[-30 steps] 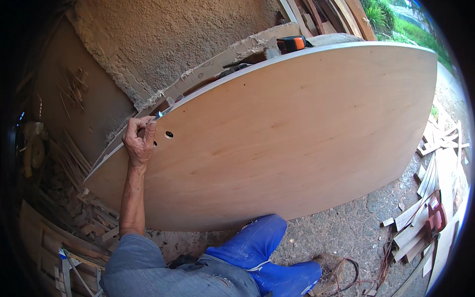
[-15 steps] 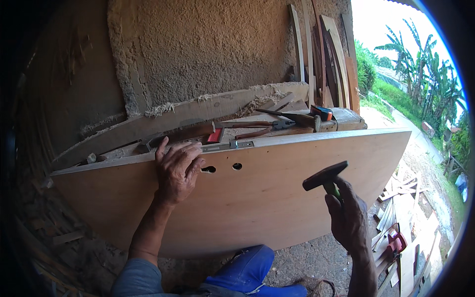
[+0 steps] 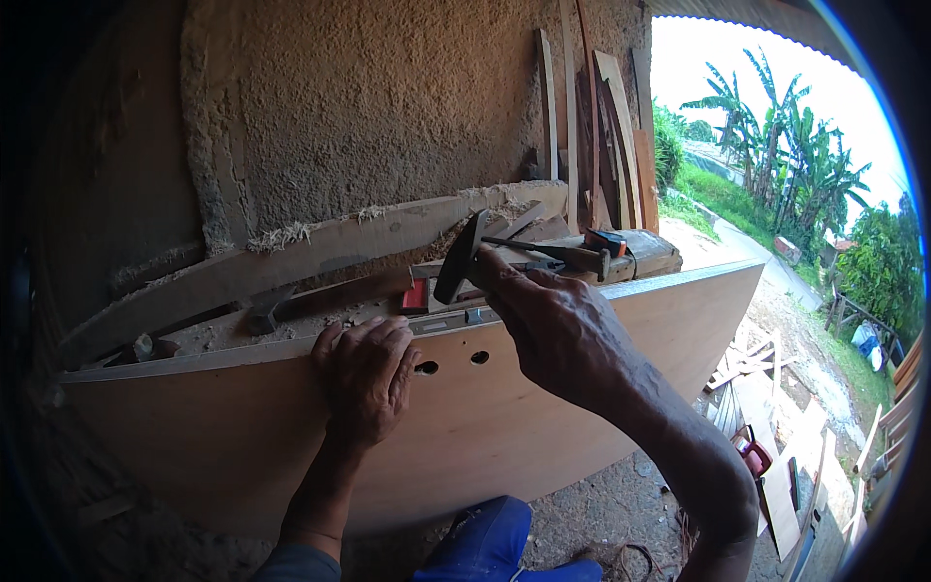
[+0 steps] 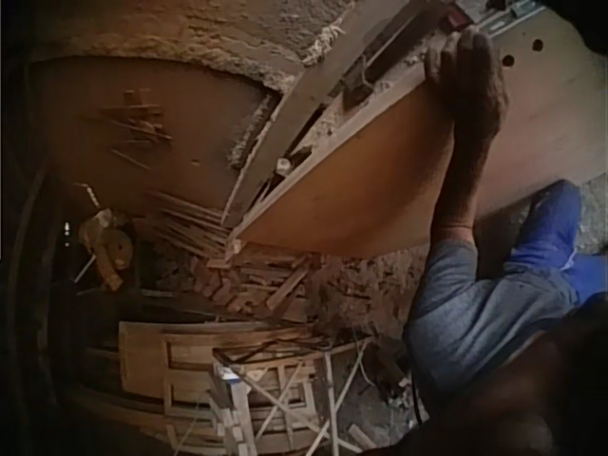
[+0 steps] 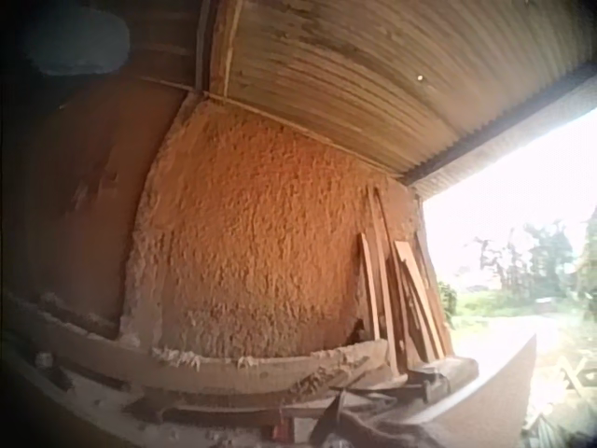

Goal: The person uses a chisel and mallet to carve a wooden plank, then uses a metal square to measure and mark the wood. The person also uses a hammer to drive nails into a large wooden panel.

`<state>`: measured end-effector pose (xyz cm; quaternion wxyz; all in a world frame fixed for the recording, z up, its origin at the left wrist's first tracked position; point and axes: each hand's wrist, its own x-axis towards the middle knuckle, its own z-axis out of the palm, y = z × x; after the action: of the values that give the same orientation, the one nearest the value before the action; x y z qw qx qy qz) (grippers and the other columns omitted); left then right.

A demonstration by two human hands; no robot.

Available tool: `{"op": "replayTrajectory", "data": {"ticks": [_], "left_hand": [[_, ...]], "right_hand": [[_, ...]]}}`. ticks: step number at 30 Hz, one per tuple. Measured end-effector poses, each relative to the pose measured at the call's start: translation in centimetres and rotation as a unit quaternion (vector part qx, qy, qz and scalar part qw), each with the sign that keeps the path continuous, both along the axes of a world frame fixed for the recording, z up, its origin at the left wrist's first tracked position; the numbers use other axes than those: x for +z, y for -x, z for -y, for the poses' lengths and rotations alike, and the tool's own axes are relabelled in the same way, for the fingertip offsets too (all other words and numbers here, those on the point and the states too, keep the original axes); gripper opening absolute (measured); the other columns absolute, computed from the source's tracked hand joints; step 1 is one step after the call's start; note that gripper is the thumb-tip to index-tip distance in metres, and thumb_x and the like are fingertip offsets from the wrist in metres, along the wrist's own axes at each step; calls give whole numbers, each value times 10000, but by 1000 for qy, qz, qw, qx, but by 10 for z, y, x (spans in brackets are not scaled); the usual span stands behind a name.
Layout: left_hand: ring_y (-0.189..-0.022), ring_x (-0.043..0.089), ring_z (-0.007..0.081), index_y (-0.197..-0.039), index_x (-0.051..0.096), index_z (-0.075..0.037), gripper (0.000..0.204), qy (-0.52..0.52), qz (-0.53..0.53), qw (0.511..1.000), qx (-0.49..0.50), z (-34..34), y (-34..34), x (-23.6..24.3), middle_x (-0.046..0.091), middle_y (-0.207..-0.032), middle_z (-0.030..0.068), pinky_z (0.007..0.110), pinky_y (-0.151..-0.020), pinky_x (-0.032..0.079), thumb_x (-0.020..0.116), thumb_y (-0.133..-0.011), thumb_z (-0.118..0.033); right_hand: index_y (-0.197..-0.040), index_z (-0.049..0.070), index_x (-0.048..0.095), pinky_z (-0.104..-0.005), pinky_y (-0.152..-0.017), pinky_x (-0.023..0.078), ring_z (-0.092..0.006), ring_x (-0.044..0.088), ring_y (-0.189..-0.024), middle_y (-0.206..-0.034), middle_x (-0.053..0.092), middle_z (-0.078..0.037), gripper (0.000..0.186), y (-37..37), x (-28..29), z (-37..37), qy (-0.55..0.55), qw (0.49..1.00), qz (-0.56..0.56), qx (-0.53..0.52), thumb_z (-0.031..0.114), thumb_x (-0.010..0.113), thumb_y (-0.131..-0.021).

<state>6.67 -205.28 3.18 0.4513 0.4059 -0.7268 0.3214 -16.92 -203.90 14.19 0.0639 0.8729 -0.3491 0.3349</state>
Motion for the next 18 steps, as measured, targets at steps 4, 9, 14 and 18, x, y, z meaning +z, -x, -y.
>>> {"op": "replayTrajectory", "data": {"ticks": [4, 9, 14, 18], "left_hand": [[-1111, 625, 226, -1140, 672, -107, 234, -6, 2, 1000, 0, -1, -4, 0, 696, -1150, 38, 511, -1076, 332, 701, -939, -222], [-1127, 625, 228, -1157, 670, -110, 252, -4, -6, 1000, -4, -1, -2, 2, 699, -1163, 40, 518, -1086, 324, 711, -932, -215], [-1133, 625, 224, -1141, 681, -106, 237, -10, -2, 1000, -1, -1, -4, -1, 700, -1189, 42, 514, -1088, 322, 709, -932, -214], [-1134, 625, 222, -1137, 684, -104, 231, -7, -6, 1000, -7, -1, -2, 1, 699, -1199, 41, 513, -1087, 322, 699, -938, -220]], "right_hand": [[-1492, 131, 480, -469, -700, 594, -372, 721, -810, -993, 712, -244, 565, -5, 2, 6, -95, 992, -79, -34, -20, 574, -956], [-1429, 131, 496, -472, -605, 550, -354, 707, -740, -878, 684, -204, 496, -5, -3, 4, 52, 998, 17, 9, -8, 563, -958], [-1496, 156, 436, -479, -595, 553, -358, 701, -769, -860, 663, -196, 602, -5, -4, 1, -54, 994, -86, -48, -27, 566, -937], [-1517, 158, 448, -482, -634, 550, -349, 676, -713, -807, 654, -182, 615, -4, -19, 3, 24, 999, -5, -39, -19, 599, -948]]}}
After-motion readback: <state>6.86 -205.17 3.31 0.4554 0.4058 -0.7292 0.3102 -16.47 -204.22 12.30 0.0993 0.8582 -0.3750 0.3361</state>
